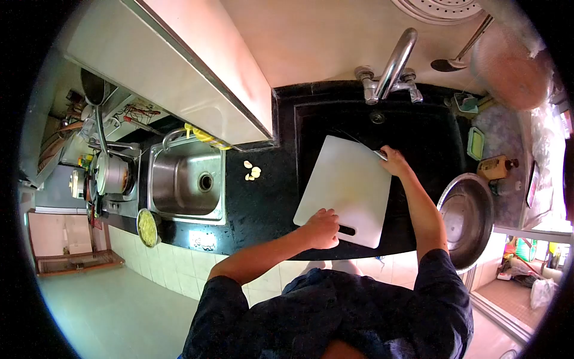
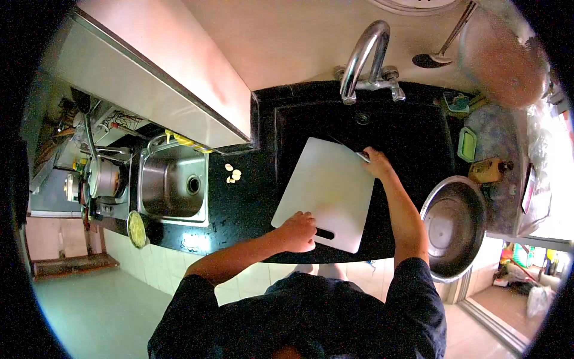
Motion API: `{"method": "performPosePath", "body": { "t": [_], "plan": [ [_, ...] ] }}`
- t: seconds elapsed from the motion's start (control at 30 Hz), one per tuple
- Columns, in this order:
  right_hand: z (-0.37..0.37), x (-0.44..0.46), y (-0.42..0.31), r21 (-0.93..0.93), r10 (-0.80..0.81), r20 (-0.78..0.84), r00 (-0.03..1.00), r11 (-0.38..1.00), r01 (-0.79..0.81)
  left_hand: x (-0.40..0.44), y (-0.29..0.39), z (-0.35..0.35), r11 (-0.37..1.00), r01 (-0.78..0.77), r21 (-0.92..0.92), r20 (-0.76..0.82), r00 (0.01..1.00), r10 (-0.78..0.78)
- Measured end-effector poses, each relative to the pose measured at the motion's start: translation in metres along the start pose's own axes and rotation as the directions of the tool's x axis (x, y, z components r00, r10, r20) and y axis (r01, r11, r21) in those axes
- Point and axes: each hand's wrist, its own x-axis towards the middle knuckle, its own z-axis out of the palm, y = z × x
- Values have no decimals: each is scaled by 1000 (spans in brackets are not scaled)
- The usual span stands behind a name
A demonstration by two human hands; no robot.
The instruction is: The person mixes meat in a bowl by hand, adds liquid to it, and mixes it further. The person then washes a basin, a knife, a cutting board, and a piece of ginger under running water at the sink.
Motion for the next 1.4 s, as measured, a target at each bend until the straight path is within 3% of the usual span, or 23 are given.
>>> {"method": "performPosePath", "body": {
  "t": [0.17,0.23,0.3,0.33,0.43,0.47,0.57,0.67,0.77,0.8,0.9,0.93,1.07,1.23,1.27,1.37,1.4],
  "plan": [
    [13,1,1,9,-164,-140,977,986,166,18,7,9,995,95,-34,46,995,-94],
    [21,-8,-6,-59,-159,-247,956,987,149,25,7,9,986,156,-66,73,986,-151],
    [27,-18,-14,-127,-164,-351,922,984,127,31,5,10,981,162,-103,-33,986,-166],
    [28,-23,-18,-203,-144,-327,934,976,79,34,5,10,979,163,-123,-86,981,-174],
    [31,-36,-30,-125,50,-209,977,989,-78,46,2,-7,960,166,-225,-53,982,-183],
    [30,-43,-33,-107,61,-206,977,991,-85,51,1,-2,954,161,-253,-107,975,-193],
    [40,-51,-25,-135,-8,-275,961,990,-30,71,-8,5,956,180,-232,-118,970,-211],
    [37,-56,-32,-164,-85,-272,959,986,41,91,-10,-3,953,220,-208,-33,972,-231],
    [28,-61,-43,-124,-117,-216,969,988,91,117,-14,28,923,341,-175,-88,929,-360],
    [27,-59,-50,-101,-131,-188,973,988,113,131,-19,44,901,408,-148,9,911,-412],
    [29,-52,-59,-135,-45,-109,993,990,30,132,-19,19,951,296,-91,66,955,-291],
    [30,-53,-65,-141,-40,-98,994,990,26,132,-16,18,939,341,-45,51,939,-339],
    [34,-50,-75,-194,-31,-44,999,981,22,108,-31,14,948,247,-200,-201,937,-286],
    [26,-50,-105,-212,92,87,992,975,-72,76,-49,6,877,356,-323,-311,835,-454],
    [35,-45,-100,-312,2,24,1000,950,6,72,-57,7,859,363,-360,-315,820,-478],
    [22,-51,-153,-144,-241,-143,960,965,221,62,-81,28,769,292,-569,-400,719,-568],
    [4,-64,-196,8,-323,-179,929,944,330,64,-90,37,735,241,-634,-415,696,-586]
  ]
}}
